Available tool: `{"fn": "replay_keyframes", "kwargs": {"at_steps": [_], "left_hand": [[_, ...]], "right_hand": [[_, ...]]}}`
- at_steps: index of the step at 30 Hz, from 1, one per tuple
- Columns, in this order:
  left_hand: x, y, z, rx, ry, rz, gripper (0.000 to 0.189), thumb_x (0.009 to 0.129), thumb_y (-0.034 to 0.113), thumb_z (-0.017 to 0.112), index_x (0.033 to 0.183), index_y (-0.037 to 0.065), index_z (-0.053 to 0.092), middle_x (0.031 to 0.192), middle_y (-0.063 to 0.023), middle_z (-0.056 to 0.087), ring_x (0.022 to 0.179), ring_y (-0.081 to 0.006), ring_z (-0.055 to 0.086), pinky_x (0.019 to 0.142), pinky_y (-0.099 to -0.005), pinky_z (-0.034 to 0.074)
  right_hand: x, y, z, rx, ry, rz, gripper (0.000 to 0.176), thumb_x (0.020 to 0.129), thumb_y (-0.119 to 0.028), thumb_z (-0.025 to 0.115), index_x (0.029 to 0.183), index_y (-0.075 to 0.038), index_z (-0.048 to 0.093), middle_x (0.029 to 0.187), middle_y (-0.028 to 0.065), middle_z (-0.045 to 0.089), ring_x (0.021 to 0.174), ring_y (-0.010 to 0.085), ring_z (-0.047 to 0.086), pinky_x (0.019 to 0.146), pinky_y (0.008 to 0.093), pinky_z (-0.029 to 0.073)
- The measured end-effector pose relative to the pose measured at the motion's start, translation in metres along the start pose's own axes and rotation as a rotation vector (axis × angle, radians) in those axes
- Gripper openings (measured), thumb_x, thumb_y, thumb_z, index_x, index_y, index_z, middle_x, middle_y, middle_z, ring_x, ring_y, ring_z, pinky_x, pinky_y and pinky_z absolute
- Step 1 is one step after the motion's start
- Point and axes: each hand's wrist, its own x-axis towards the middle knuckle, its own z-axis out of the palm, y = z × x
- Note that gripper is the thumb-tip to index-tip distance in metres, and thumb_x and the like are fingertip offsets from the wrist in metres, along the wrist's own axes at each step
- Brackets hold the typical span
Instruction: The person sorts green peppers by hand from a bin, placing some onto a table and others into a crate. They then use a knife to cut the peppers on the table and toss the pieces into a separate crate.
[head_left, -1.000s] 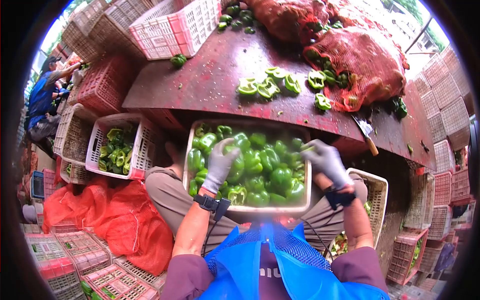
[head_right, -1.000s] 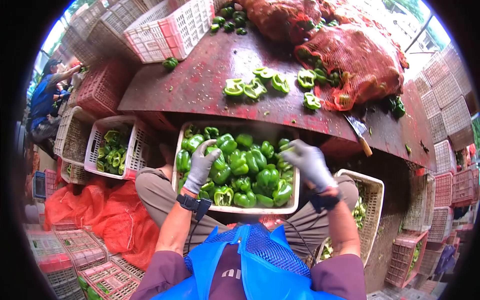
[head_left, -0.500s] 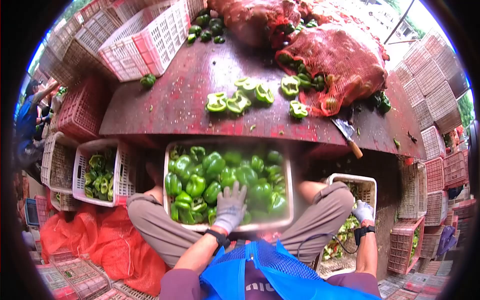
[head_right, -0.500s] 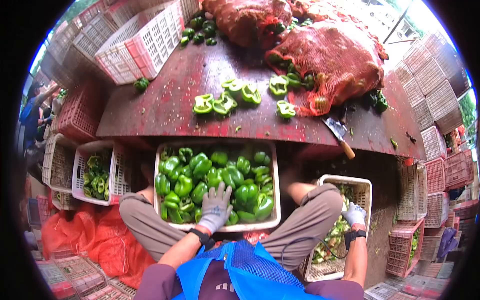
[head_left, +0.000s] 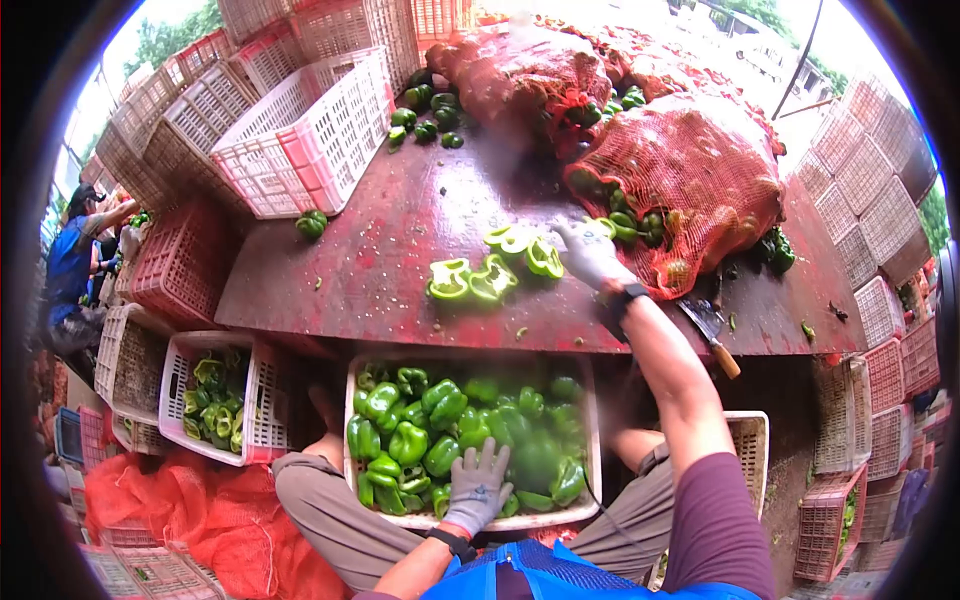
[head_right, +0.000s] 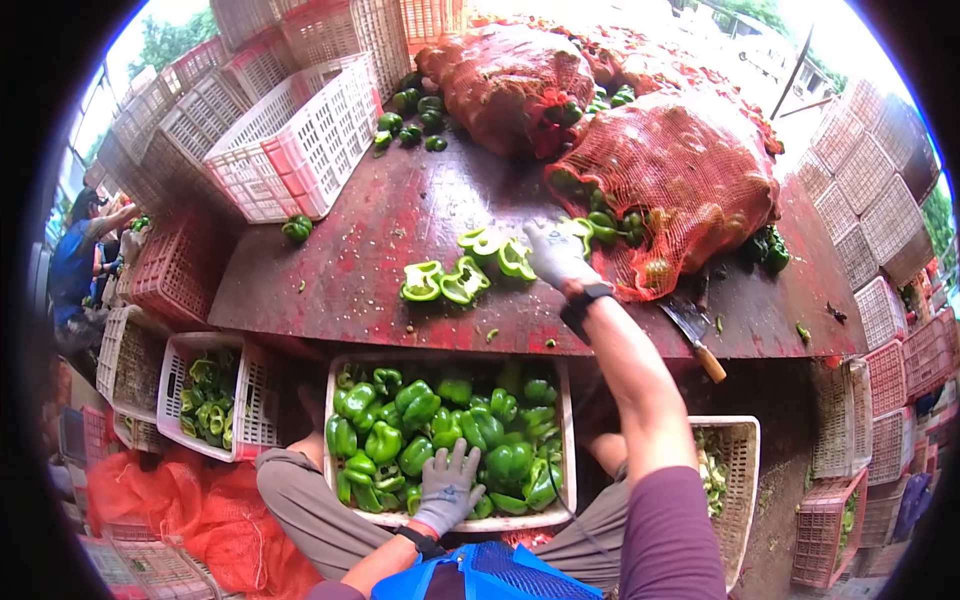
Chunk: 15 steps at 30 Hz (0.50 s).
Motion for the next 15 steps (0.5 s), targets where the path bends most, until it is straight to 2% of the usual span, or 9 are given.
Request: {"fn": "replay_keyframes", "kwargs": {"at_steps": [2, 3, 6, 7, 8, 10, 12, 13, 15], "left_hand": [[0.000, -0.001, -0.001, -0.001, 0.000, 0.003, 0.079, 0.077, 0.048, 0.072, 0.144, 0.017, 0.045, 0.147, -0.0144, 0.042, 0.123, -0.0369, 0.044, 0.098, -0.0500, 0.037], [0.001, -0.002, -0.001, -0.013, -0.004, 0.004, 0.079, 0.077, 0.049, 0.072, 0.144, 0.018, 0.045, 0.148, -0.0140, 0.042, 0.123, -0.0358, 0.044, 0.098, -0.0497, 0.037], [0.001, -0.003, -0.002, -0.034, -0.006, -0.002, 0.077, 0.077, 0.047, 0.072, 0.143, 0.018, 0.046, 0.147, -0.0131, 0.042, 0.122, -0.0350, 0.044, 0.098, -0.0493, 0.037], [0.001, -0.005, -0.002, -0.042, 0.002, -0.002, 0.077, 0.077, 0.047, 0.072, 0.143, 0.019, 0.046, 0.147, -0.0131, 0.042, 0.122, -0.0352, 0.044, 0.098, -0.0491, 0.037], [0.001, -0.006, -0.002, -0.053, 0.005, 0.001, 0.077, 0.077, 0.047, 0.072, 0.143, 0.019, 0.046, 0.147, -0.0132, 0.043, 0.122, -0.0353, 0.044, 0.098, -0.0490, 0.037], [-0.001, -0.006, -0.008, -0.089, 0.009, 0.013, 0.074, 0.077, 0.046, 0.072, 0.142, 0.019, 0.047, 0.145, -0.0139, 0.044, 0.121, -0.0357, 0.045, 0.098, -0.0485, 0.037], [-0.003, -0.008, -0.009, -0.152, 0.078, -0.004, 0.071, 0.077, 0.045, 0.072, 0.140, 0.020, 0.049, 0.146, -0.0133, 0.043, 0.118, -0.0344, 0.047, 0.097, -0.0492, 0.038], [0.000, -0.006, -0.022, -0.216, 0.066, -0.082, 0.072, 0.077, 0.046, 0.071, 0.139, 0.019, 0.049, 0.144, -0.0155, 0.044, 0.119, -0.0341, 0.047, 0.095, -0.0487, 0.039], [0.010, -0.004, -0.047, -0.303, 0.243, -0.174, 0.074, 0.077, 0.045, 0.073, 0.140, 0.016, 0.049, 0.143, -0.0202, 0.044, 0.121, -0.0371, 0.048, 0.096, -0.0500, 0.041]], "right_hand": [[0.036, 0.008, 0.042, 0.066, -0.086, 0.011, 0.050, 0.086, -0.015, 0.056, 0.136, -0.013, 0.053, 0.129, 0.0242, 0.058, 0.123, 0.0415, 0.054, 0.101, 0.0480, 0.043], [0.040, 0.001, 0.046, 0.056, -0.108, 0.029, 0.054, 0.087, -0.017, 0.055, 0.140, -0.014, 0.050, 0.138, 0.0242, 0.053, 0.129, 0.0392, 0.050, 0.108, 0.0462, 0.039], [0.046, 0.004, 0.064, 0.278, -0.304, 0.264, 0.047, 0.094, -0.024, 0.050, 0.140, -0.015, 0.051, 0.132, 0.0252, 0.058, 0.125, 0.0390, 0.055, 0.109, 0.0437, 0.039], [0.042, 0.000, 0.063, 0.191, -0.228, 0.235, 0.044, 0.094, -0.028, 0.050, 0.135, -0.012, 0.054, 0.120, 0.0245, 0.065, 0.115, 0.0399, 0.061, 0.101, 0.0438, 0.045], [0.042, 0.006, 0.072, 0.139, -0.222, 0.149, 0.040, 0.090, -0.029, 0.056, 0.123, -0.009, 0.061, 0.110, 0.0230, 0.068, 0.103, 0.0382, 0.066, 0.089, 0.0442, 0.050], [0.024, 0.004, 0.063, 0.131, -0.098, 0.124, 0.032, 0.083, -0.028, 0.062, 0.105, -0.005, 0.066, 0.096, 0.0212, 0.070, 0.092, 0.0369, 0.068, 0.080, 0.0441, 0.052], [-0.009, -0.018, 0.031, 0.170, -0.149, 0.229, 0.024, 0.080, -0.025, 0.065, 0.095, -0.006, 0.068, 0.092, 0.0217, 0.070, 0.090, 0.0367, 0.069, 0.080, 0.0459, 0.052], [-0.029, -0.026, 0.018, 0.265, -0.153, 0.206, 0.026, 0.080, -0.027, 0.065, 0.095, -0.005, 0.068, 0.089, 0.0214, 0.070, 0.087, 0.0364, 0.069, 0.078, 0.0459, 0.052], [-0.074, -0.046, 0.014, 0.422, -0.129, 0.159, 0.030, 0.080, -0.031, 0.069, 0.094, -0.005, 0.067, 0.088, 0.0211, 0.070, 0.084, 0.0349, 0.069, 0.076, 0.0428, 0.052]]}}
